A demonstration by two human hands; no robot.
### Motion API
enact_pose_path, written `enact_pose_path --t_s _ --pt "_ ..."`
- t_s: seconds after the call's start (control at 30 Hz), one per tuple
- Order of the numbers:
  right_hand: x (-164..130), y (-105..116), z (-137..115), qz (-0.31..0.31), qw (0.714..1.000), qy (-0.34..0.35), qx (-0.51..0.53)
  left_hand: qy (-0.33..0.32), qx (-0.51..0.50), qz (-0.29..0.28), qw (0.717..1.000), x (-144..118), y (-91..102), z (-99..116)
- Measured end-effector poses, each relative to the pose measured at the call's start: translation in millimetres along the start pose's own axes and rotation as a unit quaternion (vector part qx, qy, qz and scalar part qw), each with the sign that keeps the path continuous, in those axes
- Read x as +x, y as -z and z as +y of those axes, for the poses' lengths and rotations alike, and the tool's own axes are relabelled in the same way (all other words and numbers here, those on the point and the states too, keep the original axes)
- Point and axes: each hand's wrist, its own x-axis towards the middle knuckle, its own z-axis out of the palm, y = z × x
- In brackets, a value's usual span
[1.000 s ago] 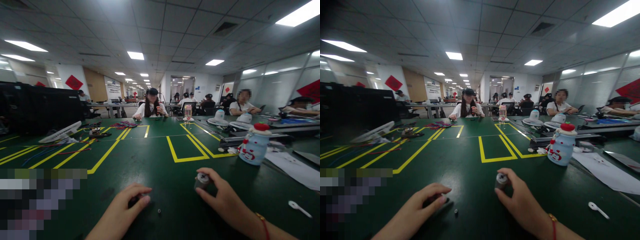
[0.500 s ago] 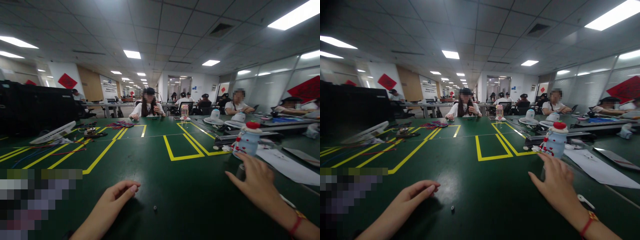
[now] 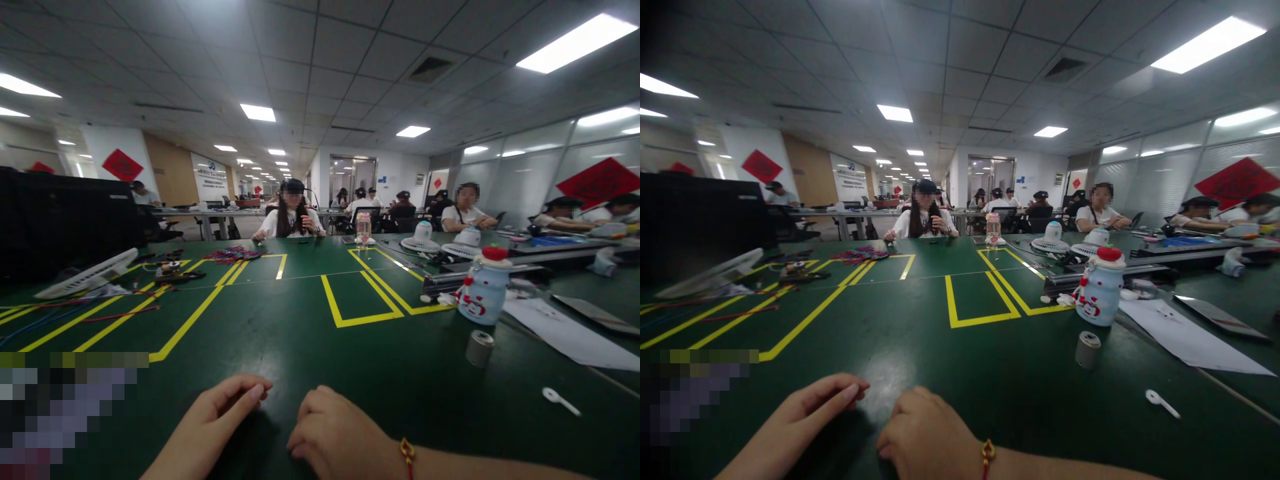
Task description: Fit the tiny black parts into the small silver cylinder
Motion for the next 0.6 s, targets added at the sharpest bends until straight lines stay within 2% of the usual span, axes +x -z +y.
enact_pose_path --t_s 0.13,0.33,0.47,0.6 --pt "-18.5 12.8 1.5 0.044 0.997 -0.043 0.055 0.001 0.000 -0.001 1.000 -2.1 0.8 4.7" --pt "-48.6 39.9 8.9 0.134 0.977 -0.088 0.142 -0.001 -0.006 0.000 1.000 -5.0 1.7 6.3" --pt "-60.8 57.1 18.7 0.172 0.967 -0.128 0.134 -0.002 -0.015 -0.001 1.000 -5.0 1.3 3.4" --pt "-74.9 79.3 34.8 0.206 0.957 -0.191 0.074 0.003 -0.017 -0.001 1.000 -5.0 1.3 5.0"
